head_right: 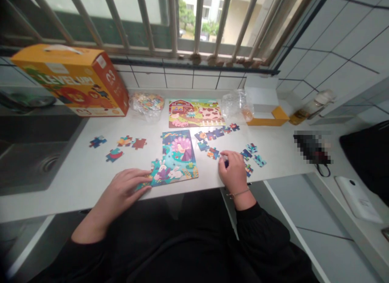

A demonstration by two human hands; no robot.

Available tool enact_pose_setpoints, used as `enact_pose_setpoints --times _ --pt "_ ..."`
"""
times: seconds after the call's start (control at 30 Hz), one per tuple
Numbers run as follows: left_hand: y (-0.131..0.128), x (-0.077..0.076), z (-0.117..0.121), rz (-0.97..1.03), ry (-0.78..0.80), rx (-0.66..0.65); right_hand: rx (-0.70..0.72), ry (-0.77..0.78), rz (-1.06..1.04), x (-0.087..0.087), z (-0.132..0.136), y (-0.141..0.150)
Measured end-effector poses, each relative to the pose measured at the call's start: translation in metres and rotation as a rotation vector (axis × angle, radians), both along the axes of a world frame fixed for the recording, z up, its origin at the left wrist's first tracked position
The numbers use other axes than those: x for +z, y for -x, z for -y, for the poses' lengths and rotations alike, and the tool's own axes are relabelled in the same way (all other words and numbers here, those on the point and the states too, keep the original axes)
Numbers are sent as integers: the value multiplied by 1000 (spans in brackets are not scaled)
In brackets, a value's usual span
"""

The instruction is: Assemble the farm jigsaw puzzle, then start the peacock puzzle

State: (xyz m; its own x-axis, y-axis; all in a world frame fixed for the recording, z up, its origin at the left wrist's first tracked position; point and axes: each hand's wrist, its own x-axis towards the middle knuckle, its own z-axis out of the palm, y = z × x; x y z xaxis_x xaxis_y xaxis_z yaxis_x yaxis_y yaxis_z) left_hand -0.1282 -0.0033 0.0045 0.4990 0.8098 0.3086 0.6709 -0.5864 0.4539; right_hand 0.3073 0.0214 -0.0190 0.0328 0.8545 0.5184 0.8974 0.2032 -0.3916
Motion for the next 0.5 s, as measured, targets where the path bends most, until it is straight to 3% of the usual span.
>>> enact_pose_setpoints --times 0.2,0.5 --pt "-2 4 1 -7 19 7 25 104 16 -4 -5 2" --pt "-3 4 6 9 6 10 24 104 -40 -5 -4 0"
